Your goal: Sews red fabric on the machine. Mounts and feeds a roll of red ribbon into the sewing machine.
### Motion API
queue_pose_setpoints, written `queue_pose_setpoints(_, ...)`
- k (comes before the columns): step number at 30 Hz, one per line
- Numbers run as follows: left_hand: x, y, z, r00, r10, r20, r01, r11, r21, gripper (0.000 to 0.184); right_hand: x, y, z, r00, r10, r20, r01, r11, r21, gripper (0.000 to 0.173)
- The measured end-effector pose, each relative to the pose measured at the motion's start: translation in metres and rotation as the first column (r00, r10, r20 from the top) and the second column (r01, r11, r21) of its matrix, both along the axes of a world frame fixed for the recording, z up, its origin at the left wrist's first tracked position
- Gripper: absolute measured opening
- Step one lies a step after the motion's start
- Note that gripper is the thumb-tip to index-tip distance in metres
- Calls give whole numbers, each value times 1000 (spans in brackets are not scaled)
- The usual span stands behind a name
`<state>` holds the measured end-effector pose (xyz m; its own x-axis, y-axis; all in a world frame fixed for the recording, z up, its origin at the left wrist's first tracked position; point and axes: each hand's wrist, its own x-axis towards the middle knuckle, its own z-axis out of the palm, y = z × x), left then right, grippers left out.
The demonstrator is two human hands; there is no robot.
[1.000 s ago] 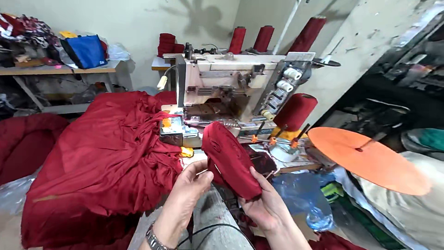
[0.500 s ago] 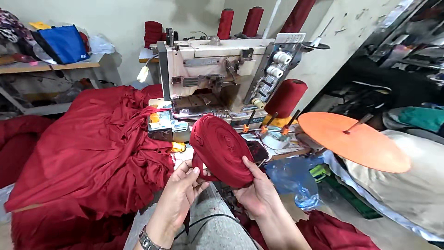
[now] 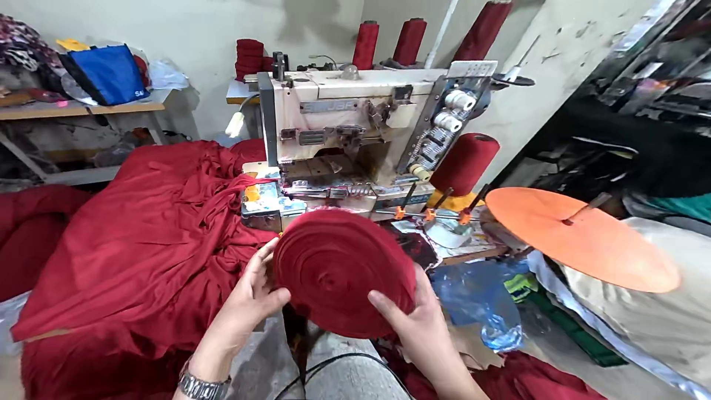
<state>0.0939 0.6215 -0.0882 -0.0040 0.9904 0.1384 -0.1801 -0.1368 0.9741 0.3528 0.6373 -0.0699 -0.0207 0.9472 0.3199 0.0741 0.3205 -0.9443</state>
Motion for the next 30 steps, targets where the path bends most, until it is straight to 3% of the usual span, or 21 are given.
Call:
queue_pose_setpoints(3, -5, -1, -2, 1000, 25, 9, -26, 1000, 15, 90, -1, -1, -14, 974, 70, 216, -123, 962, 243, 49)
queue_pose_setpoints(7, -7, -1, -12, 996, 74, 48, -72, 997, -30, 60, -2, 4, -26, 925, 55, 375, -194, 919, 343, 47)
queue_pose_setpoints(10, -8, 0, -18, 997, 59, 50, -56, 997, -54, 57, -2, 8, -28, 902, 23, 431, -202, 905, 374, 45)
queue_pose_setpoints(13, -8, 1, -21, 997, 70, 38, -68, 997, -49, 58, -3, 7, -24, 903, 37, 428, -199, 919, 340, 47)
queue_pose_setpoints(17, -19, 0, -18, 998, 51, 45, -52, 999, 7, 57, -19, 9, 4, 955, 176, 238, -191, 981, 43, 52)
queue_pose_setpoints(20, -36, 7, 2, 986, 162, 22, -162, 987, 3, 54, -47, 30, 17, 969, 214, 125, -200, 972, -121, 54)
queue_pose_setpoints(23, -71, 31, 21, 961, 271, -60, -273, 962, -24, 52, -86, 56, 16, 975, 213, 67, -206, 973, -106, 58)
queue_pose_setpoints(25, -97, 50, 28, 959, 284, -19, -284, 958, -26, 53, -111, 72, 15, 972, 229, 53, -225, 972, -67, 66)
queue_pose_setpoints(30, -142, 83, 18, 971, 217, 103, -216, 976, -18, 70, -150, 89, 18, 965, 165, 204, -177, 983, 44, 79)
